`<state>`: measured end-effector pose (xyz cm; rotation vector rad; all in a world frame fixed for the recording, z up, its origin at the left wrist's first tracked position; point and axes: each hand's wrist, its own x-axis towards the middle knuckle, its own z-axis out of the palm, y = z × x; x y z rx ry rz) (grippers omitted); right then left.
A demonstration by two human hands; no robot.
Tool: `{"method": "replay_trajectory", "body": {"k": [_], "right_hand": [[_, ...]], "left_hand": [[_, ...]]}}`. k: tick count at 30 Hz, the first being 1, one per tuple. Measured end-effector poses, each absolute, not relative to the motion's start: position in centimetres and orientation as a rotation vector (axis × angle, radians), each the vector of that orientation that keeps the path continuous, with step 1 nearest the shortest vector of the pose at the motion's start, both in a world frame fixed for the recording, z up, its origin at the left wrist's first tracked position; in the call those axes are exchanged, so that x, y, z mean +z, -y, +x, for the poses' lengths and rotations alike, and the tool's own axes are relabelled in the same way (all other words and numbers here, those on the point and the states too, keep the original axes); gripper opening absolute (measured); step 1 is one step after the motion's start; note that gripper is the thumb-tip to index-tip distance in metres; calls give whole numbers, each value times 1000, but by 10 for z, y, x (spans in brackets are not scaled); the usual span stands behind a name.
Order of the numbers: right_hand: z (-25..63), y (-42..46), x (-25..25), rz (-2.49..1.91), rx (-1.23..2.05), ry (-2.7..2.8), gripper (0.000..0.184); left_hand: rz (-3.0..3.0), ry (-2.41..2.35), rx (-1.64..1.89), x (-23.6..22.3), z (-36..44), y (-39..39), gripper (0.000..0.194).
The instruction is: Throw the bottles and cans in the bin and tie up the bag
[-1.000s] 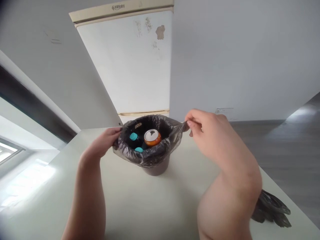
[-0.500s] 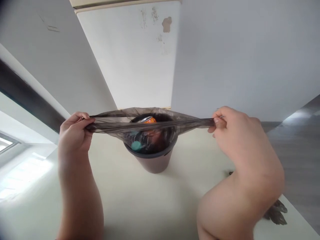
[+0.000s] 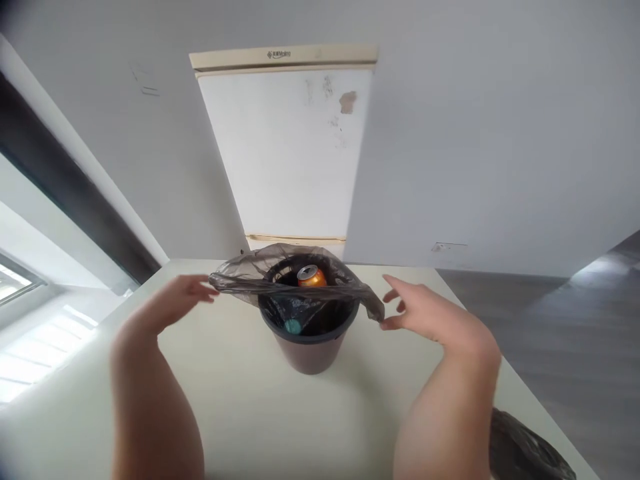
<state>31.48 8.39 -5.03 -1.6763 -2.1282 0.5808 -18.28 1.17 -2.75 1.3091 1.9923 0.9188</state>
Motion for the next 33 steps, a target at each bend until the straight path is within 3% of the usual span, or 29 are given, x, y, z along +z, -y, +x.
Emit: {"method": "replay_trajectory", "body": {"k": [2, 3, 4, 7, 8, 13, 16, 21, 30, 33], "right_hand": [[298, -83, -38, -1570, 752, 2226, 117], [290, -82, -30, -1513, 786, 2252, 116], [284, -80, -22, -1463, 783, 2269, 106], [275, -75, -5, -1393, 745, 2329, 47], [273, -74, -2, -1408, 712, 2295, 35], [255, -72, -1, -1500, 461, 1729, 26], [242, -71, 0, -1250, 575, 1533, 13], [241, -76, 1, -936, 893, 1293, 17], [259, -95, -10, -1062, 735, 1322, 16], [286, -104, -24, -1436, 448, 1603, 44]], "left_hand": [[1372, -1934, 585, -34, -186, -12, 53], [1409, -1865, 518, -34, -183, -13, 60], [1455, -1768, 525, -34, -178, -15, 62], [1579, -1364, 837, -27, -152, -27, 56], [1576, -1248, 963, -26, -143, -32, 54], [1340, -968, 1393, -30, -99, -52, 48], [1159, -769, 1565, -29, -78, -55, 38], [963, -484, 1755, -21, -65, -54, 31], [803, -486, 1667, -17, -63, -49, 26], [845, -505, 1632, -13, -59, -45, 11]]}}
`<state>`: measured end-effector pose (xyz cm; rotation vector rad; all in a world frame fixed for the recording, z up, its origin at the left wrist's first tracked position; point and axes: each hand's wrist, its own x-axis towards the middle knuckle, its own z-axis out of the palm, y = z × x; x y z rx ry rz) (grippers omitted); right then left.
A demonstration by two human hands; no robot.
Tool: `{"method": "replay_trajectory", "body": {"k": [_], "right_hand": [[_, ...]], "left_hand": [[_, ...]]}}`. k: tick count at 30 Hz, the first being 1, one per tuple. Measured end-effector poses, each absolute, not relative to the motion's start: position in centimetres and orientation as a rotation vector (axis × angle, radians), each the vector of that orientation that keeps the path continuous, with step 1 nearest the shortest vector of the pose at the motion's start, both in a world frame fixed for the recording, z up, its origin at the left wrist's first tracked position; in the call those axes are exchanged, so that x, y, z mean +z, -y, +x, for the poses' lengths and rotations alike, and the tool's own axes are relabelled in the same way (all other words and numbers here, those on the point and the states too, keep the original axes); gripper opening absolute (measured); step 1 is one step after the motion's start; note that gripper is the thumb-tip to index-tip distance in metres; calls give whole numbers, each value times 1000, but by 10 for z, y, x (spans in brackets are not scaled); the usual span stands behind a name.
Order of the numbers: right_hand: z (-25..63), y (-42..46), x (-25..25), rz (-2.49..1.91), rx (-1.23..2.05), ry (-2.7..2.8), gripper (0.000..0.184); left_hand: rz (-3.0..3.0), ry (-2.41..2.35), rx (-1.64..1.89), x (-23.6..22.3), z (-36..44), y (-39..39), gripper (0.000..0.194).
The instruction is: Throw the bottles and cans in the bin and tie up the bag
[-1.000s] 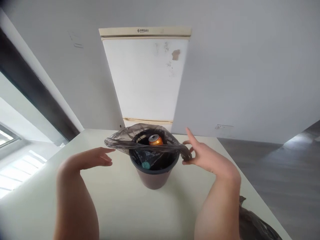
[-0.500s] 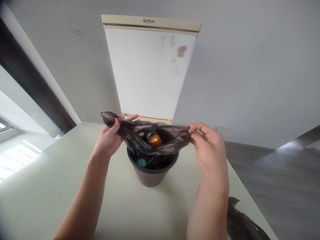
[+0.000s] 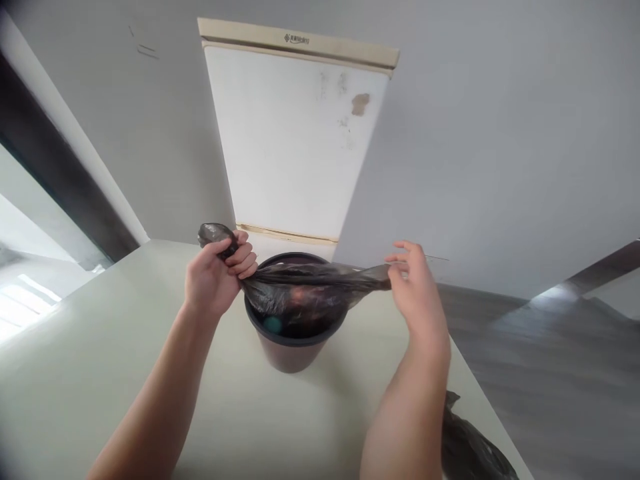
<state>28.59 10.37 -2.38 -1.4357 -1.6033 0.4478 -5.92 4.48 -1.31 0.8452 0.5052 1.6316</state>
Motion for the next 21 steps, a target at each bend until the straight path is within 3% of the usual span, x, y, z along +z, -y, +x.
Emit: {"method": "replay_trajectory", "body": {"k": [2, 5, 9, 14, 21], "right_hand": [[304, -107, -34, -1760, 292, 1761, 61], [311, -107, -39, -1985, 557, 1998, 69], [288, -99, -24, -1519, 871, 2271, 63], [280, -93, -8, -1264, 855, 2051, 13], [234, -78, -6, -532, 1136, 1567, 41]], "left_hand": [[877, -484, 1612, -11, -58, -43, 19], [889, -489, 1589, -11, -57, -43, 30], [916, -577, 1569, -13, -55, -43, 27], [1030, -598, 1551, -14, -50, -39, 26], [1252, -720, 1508, -14, -46, -34, 15]]}}
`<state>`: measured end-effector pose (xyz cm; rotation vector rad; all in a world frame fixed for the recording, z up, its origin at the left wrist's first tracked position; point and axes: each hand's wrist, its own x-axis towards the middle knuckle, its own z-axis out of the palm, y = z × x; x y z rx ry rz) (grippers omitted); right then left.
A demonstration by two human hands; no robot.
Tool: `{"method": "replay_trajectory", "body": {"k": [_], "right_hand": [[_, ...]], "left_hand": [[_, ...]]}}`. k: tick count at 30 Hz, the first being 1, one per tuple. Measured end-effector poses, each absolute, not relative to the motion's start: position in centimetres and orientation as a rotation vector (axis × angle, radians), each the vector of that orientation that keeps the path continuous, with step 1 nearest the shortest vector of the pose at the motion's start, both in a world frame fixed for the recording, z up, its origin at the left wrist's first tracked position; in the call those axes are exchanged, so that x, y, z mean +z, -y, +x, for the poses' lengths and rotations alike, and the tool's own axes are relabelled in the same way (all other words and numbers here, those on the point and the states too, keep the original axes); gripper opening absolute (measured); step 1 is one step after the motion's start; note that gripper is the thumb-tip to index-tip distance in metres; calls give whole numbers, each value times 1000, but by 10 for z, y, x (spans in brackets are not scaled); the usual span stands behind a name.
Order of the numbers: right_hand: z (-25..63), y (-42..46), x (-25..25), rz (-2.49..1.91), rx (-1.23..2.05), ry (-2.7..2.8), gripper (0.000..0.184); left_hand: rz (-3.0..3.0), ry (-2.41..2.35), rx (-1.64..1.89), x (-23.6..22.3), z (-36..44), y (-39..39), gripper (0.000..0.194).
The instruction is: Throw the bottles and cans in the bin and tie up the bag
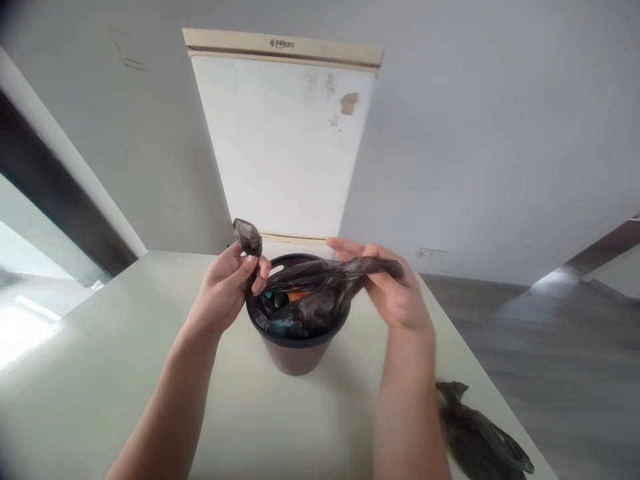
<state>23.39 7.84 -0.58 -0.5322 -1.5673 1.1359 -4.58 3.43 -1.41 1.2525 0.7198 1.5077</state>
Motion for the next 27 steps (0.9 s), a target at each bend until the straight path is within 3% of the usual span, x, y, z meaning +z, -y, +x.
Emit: {"method": "replay_trajectory", "body": {"k": [4, 12, 21, 27], "right_hand": [[195, -61, -3, -355, 1379, 1496, 42], [171, -48, 2, -632, 1346, 1638, 9], [157, -39, 2, -837, 1167, 1743, 12], [159, -37, -4, -938, 1063, 1777, 25]], "left_hand": [[1345, -772, 1439, -13, -42, -29, 22], [1432, -880, 1435, -11, -31, -23, 22], [1541, -887, 1308, -10, -24, -17, 9], [1445, -1136, 1532, -16, -11, -16, 15]]}}
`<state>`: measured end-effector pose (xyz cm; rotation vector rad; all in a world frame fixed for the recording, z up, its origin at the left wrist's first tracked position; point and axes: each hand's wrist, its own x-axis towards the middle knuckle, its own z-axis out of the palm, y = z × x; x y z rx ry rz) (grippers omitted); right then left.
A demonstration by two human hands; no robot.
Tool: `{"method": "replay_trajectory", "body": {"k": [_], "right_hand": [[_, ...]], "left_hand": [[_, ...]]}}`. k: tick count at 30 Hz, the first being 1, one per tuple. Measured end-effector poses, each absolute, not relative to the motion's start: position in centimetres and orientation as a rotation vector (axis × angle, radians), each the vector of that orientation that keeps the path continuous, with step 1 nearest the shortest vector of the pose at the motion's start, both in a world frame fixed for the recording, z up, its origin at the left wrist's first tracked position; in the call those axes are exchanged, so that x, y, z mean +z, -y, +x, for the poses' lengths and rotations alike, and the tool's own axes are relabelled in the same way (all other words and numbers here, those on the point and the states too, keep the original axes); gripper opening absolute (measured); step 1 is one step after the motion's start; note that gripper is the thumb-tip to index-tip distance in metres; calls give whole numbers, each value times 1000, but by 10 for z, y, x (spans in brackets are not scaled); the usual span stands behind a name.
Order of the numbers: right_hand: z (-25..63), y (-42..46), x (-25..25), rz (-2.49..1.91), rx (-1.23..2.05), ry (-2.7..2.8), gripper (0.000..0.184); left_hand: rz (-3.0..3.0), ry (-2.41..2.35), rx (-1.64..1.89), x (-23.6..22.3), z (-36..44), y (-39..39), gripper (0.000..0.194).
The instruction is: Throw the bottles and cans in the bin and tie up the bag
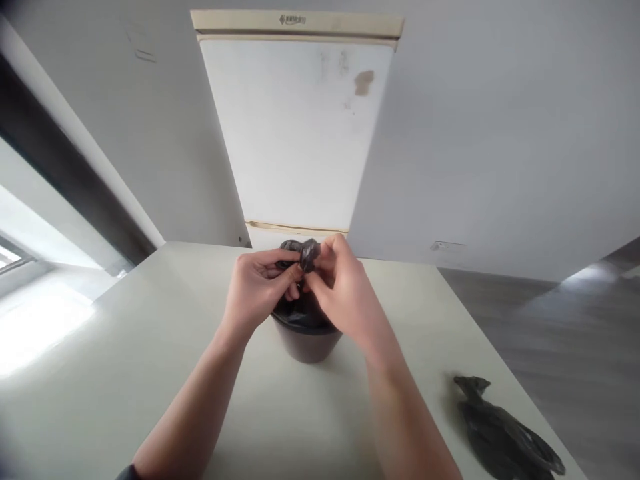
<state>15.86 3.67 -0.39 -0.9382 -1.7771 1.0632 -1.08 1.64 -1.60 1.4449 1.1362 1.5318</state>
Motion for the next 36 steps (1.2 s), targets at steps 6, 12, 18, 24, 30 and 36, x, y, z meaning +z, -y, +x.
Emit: {"method": "replay_trajectory", "body": {"k": [6, 12, 18, 24, 30, 36], "right_hand": [[165, -32, -5, -1113, 764, 1910, 31], [173, -28, 5, -992, 480, 1969, 20], [181, -25, 8, -838, 320, 2002, 23], [176, -21, 8, -810, 300, 2170, 11], [172, -21, 10, -842, 90, 2231, 24], [173, -25, 11, -840, 195, 2119, 33]], "left_hand": [[1675, -1350, 1589, -16, -11, -14, 22], [2072, -1344, 1258, -8, -19, -9, 26], [2017, -1191, 1211, -2, -16, -5, 26], [1803, -1126, 1285, -4, -15, -5, 46], [1800, -1179, 1391, -6, -12, -7, 45], [1563, -1277, 1641, -8, -12, -8, 27]]}}
